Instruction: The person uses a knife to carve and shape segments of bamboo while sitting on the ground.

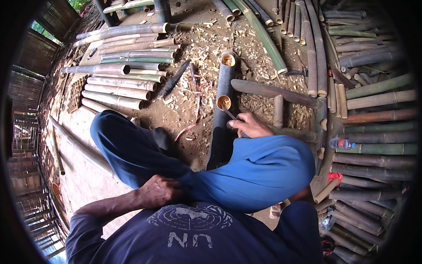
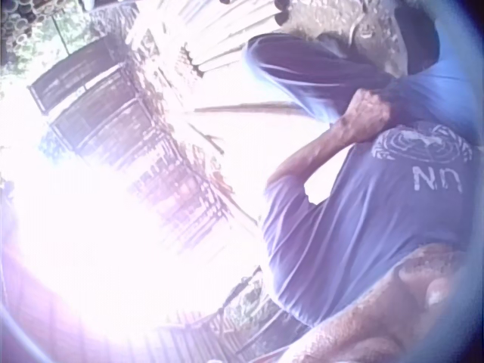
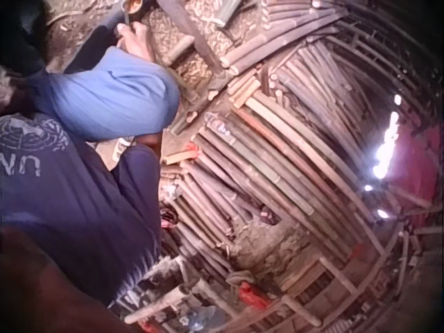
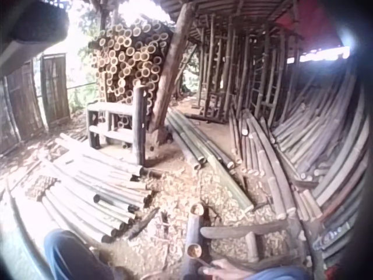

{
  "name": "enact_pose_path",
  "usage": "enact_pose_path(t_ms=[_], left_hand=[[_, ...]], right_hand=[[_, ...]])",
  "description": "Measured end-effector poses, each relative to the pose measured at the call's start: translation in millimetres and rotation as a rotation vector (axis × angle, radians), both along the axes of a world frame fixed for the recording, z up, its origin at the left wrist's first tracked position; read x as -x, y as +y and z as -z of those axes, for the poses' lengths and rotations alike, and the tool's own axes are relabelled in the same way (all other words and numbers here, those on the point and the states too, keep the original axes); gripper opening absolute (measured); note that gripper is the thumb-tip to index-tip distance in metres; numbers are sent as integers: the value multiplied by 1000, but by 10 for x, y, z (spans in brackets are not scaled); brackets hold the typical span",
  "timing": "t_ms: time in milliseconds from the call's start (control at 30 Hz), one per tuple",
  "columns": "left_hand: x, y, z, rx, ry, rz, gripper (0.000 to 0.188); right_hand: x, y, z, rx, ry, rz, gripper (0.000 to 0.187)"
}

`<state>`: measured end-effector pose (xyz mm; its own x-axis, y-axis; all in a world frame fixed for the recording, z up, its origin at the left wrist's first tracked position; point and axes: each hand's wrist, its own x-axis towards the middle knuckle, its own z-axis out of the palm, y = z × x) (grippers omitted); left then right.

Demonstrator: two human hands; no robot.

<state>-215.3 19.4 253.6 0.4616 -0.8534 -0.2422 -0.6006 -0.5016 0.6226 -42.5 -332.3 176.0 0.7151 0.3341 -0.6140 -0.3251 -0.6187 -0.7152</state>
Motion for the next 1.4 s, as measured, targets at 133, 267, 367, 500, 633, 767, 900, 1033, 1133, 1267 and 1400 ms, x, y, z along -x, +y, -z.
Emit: enact_pose_path(t_ms=[133,267,367,500,633,767,900,1033,1133,1267,1400], left_hand=[[78,18,266,92,-138,-123,17],[71,-10,334,107,-93,-197,17],[46,-91,278,-51,31,-178,17],[39,-88,514,87,75,-117,19],[-182,-70,361,30,277,-127,24],[-740,12,248,178,712,38,33],[-1249,-462,98,387,580,-674,32],[-1364,-986,894,338,288,-722,76],[-1327,-1049,1125,77,323,-762,85],[-1432,-844,1151,-213,346,-769,79],[-1922,-659,1137,-410,174,-592,63]], right_hand=[[-60,93,-21,-34,-32,-67,44],[-101,115,-29,-54,-48,-104,44],[-127,146,132,-61,-12,-68,44],[-103,63,544,-185,-172,-107,43],[-37,159,504,-196,-7,36,44],[-82,67,502,-140,-181,168,49],[-159,-1,647,-162,-213,624,48],[-173,154,594,-308,-168,651,36],[-56,451,660,-596,220,775,32],[10,651,923,-788,593,835,38],[-109,836,1330,-982,852,945,38]])
